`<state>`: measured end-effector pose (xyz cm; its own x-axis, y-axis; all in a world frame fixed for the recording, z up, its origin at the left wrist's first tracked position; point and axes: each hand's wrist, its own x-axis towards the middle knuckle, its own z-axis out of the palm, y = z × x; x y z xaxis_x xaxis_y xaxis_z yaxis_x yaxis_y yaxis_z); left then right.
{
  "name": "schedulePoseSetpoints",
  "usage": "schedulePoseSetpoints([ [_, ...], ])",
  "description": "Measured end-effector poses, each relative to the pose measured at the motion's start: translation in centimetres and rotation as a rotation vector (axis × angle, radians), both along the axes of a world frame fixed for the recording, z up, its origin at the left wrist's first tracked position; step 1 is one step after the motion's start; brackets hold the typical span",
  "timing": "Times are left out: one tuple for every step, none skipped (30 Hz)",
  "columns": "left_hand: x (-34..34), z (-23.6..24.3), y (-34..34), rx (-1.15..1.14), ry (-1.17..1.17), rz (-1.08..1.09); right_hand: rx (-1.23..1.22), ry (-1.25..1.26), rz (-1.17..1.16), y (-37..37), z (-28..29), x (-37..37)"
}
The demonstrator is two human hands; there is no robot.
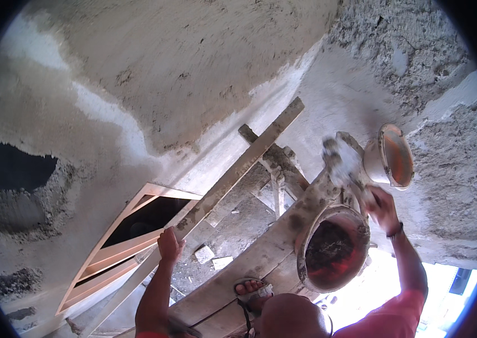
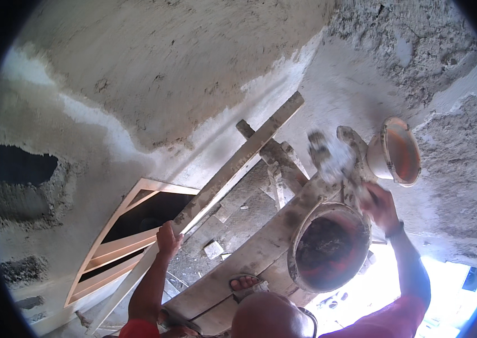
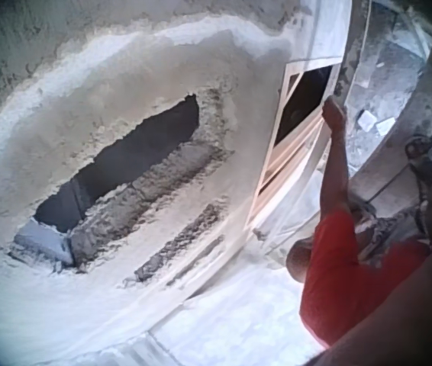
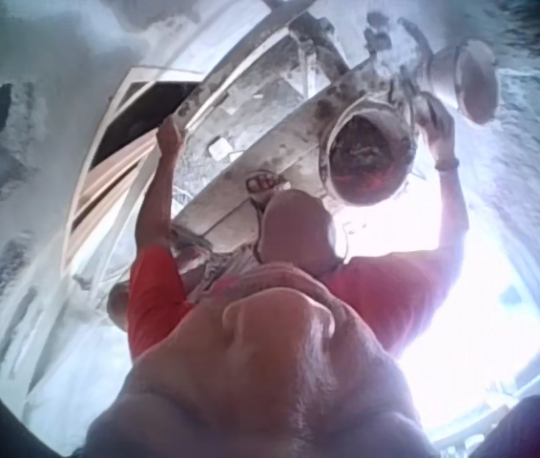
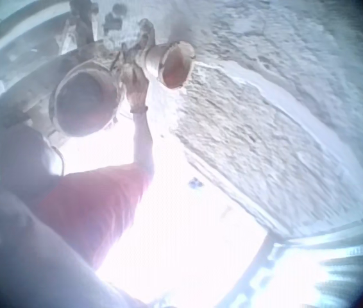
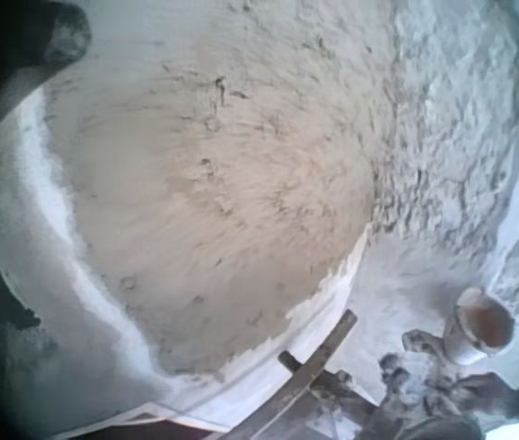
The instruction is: The person applies mortar to a wall and smooths it using a trowel and a wooden straightedge while standing on a scaffold. They scoop the mixture from a bucket and spread it along the wall surface and a wooden frame.
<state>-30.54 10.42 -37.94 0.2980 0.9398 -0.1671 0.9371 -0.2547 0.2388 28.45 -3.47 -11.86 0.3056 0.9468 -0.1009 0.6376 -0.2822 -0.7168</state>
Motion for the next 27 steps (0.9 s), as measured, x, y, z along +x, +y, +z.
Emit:
schedulePoseSetpoints([
  [-0.4,0.0,-0.2,-0.017,-0.01,0.021,-0.057,-0.044,0.041,-2.0,1.3,-0.6],
  [-0.5,0.2,-0.3,-0.027,0.0,0.032,-0.037,-0.369,0.232,-3.2,3.5,-1.6],
  [-0.2,0.1,-0.2,-0.034,-0.001,0.033,0.099,-0.477,0.29,-5.9,2.9,-1.2],
  [-0.2,0.1,-0.2,-0.042,0.007,0.04,-0.02,-0.693,0.253,-6.8,4.9,-3.0],
  [-0.4,-0.1,0.0,-0.069,-0.02,0.05,-0.005,-0.688,0.219,-7.9,5.3,-3.2],
  [-0.5,-0.3,-0.1,-0.034,-0.028,0.038,0.011,-0.682,0.187,-8.6,5.4,-3.4],
  [-0.7,-0.4,-0.2,0.002,-0.035,0.028,0.055,-0.642,0.167,-8.1,5.4,-3.4],
  [-0.3,-0.8,-0.2,0.033,-0.045,0.002,0.089,-0.603,0.134,-7.7,5.4,-3.0],
  [-0.3,-1.1,-0.3,0.044,-0.044,-0.01,0.025,-0.558,0.056,-6.2,5.5,-3.3],
  [-0.7,-1.1,-0.4,0.061,-0.034,-0.012,-0.015,-0.468,0.007,-4.0,5.1,-3.3],
  [-0.8,-1.2,-0.3,0.077,-0.035,-0.02,0.239,-0.408,0.108,-1.8,2.8,-2.0],
  [-1.0,-1.1,-0.3,0.066,-0.021,-0.007,-0.05,-0.168,-0.079,0.0,1.3,-1.1],
  [-0.6,-1.3,-0.3,0.055,-0.015,-0.001,-0.145,0.081,-0.122,2.7,0.5,-0.7],
  [-0.5,-1.0,-0.3,0.049,0.011,0.01,-0.239,0.329,-0.193,5.3,-0.9,0.1],
  [0.1,-0.6,-0.1,-0.006,0.019,0.033,-0.379,0.067,-0.149,8.0,-2.4,0.5],
  [0.5,-0.5,0.0,-0.011,0.018,0.026,-0.283,-0.202,0.064,10.3,-5.6,2.8],
  [0.5,-0.6,0.0,-0.018,0.017,0.024,-0.185,-0.47,0.283,12.1,-8.1,4.3],
  [0.1,-0.6,0.0,-0.025,0.027,0.027,-0.199,-0.434,0.325,13.7,-9.2,3.1],
  [-0.2,-0.4,0.1,-0.02,0.034,0.033,-0.208,-0.396,0.369,15.5,-10.0,1.1],
  [-0.3,-0.5,0.0,-0.022,0.036,0.034,-0.194,-0.432,0.43,16.4,-10.7,-0.6],
  [-0.3,-0.5,-0.1,-0.025,0.034,0.034,-0.182,-0.471,0.491,17.0,-11.3,-2.2],
  [-0.5,-0.5,-0.2,-0.02,0.031,0.033,-0.168,-0.509,0.554,17.5,-11.9,-3.1],
  [-0.6,-0.5,-0.2,-0.013,0.025,0.031,-0.18,-0.537,0.529,18.1,-12.7,-3.2],
  [-0.6,-0.4,-0.2,-0.006,0.021,0.031,-0.192,-0.564,0.506,18.8,-13.8,-3.3],
  [-0.7,-0.4,-0.2,-0.022,0.019,0.039,-0.203,-0.591,0.485,19.5,-14.6,-3.3],
  [-0.9,-0.2,-0.3,-0.038,0.024,0.052,-0.202,-0.644,0.596,20.9,-13.9,-3.0],
  [-0.2,-0.1,0.1,-0.05,0.008,0.044,-0.225,-0.722,0.517,21.6,-17.6,1.8],
])
